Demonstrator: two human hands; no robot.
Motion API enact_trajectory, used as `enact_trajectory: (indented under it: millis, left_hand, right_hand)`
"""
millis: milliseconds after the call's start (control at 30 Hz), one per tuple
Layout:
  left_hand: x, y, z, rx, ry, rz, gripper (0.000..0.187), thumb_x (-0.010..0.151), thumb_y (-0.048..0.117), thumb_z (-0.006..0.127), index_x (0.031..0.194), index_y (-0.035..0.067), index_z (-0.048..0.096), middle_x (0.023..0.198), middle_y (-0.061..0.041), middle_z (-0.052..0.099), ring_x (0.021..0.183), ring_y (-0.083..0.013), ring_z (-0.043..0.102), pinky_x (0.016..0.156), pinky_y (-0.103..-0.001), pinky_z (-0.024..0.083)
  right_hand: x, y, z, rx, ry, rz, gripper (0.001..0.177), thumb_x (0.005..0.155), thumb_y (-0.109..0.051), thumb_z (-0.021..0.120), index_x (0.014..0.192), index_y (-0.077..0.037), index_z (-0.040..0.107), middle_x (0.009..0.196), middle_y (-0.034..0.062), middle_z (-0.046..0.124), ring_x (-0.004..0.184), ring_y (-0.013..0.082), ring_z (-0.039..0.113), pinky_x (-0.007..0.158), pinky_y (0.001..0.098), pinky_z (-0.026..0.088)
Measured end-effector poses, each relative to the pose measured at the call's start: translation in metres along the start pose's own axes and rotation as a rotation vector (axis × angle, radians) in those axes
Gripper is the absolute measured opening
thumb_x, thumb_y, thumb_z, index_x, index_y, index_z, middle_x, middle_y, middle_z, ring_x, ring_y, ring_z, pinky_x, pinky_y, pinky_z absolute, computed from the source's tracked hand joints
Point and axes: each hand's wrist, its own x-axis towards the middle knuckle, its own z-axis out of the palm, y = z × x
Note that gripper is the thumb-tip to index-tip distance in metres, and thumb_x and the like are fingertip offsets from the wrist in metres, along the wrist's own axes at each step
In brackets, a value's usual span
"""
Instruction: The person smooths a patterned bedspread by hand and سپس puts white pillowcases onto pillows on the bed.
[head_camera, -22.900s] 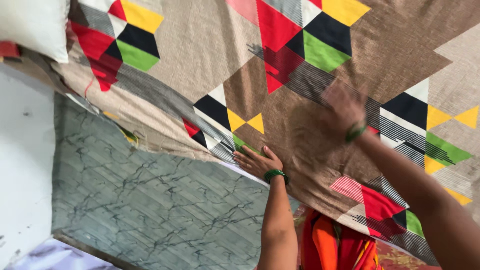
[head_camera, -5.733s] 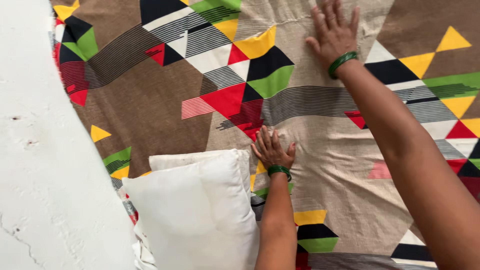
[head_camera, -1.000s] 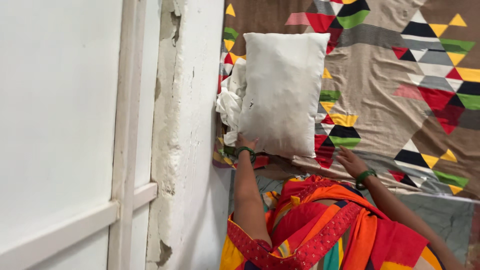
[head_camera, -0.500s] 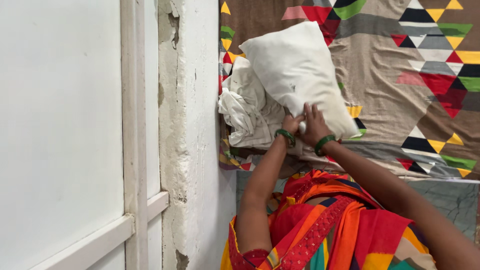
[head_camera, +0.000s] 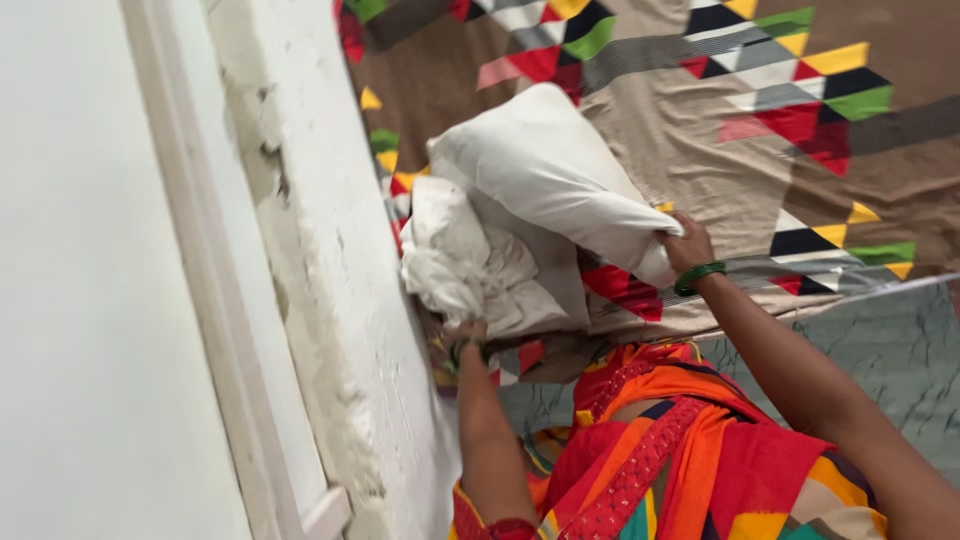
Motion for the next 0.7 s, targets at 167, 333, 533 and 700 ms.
enact_trajectory:
  millis: [167,333,533,700]
  left_hand:
    - [-0.007,-0.008,-0.004,0.024,0.019,0.294,0.063,0.089,0.051,0.071,0.139,0.014,0.061,0.143,-0.019,0.056,0.128,-0.0349,0.055,0.109,-0.043,0.042]
    - [-0.015,0.031,-0.011,-0.283,0.358,0.139,0.032,0.081,0.029,0.081,0.100,0.004,0.072,0.110,-0.015,0.074,0.097,-0.0309,0.072,0.087,-0.042,0.055]
    - [-0.015,0.104,-0.008,-0.633,0.429,0.516,0.020,0.082,0.019,0.076,0.089,0.006,0.062,0.098,-0.012,0.069,0.089,-0.0305,0.065,0.083,-0.044,0.052]
    - [-0.006,0.152,0.015,-0.790,0.515,0.808,0.021,0.077,0.014,0.080,0.084,0.004,0.063,0.085,-0.009,0.068,0.084,-0.0244,0.065,0.082,-0.037,0.052]
  right_hand:
    - [0.044,0.027,-0.066,0.325,0.340,-0.018,0.046,0.091,-0.004,0.073,0.135,0.002,0.060,0.118,0.0159,0.070,0.102,0.0193,0.067,0.089,0.0332,0.054]
    - [0.077,-0.029,-0.136,0.625,0.504,-0.394,0.034,0.087,0.013,0.061,0.117,0.000,0.070,0.110,0.0059,0.071,0.099,0.0156,0.065,0.091,0.0329,0.056]
    - [0.012,-0.063,-0.165,-0.216,0.432,-0.828,0.034,0.088,0.004,0.066,0.122,-0.001,0.068,0.110,0.0190,0.072,0.102,0.0353,0.073,0.089,0.0424,0.059]
    - [0.006,0.032,-0.130,-0.629,-0.024,-0.432,0.045,0.083,-0.014,0.072,0.128,-0.014,0.072,0.109,0.0128,0.075,0.090,0.0339,0.073,0.078,0.0468,0.059]
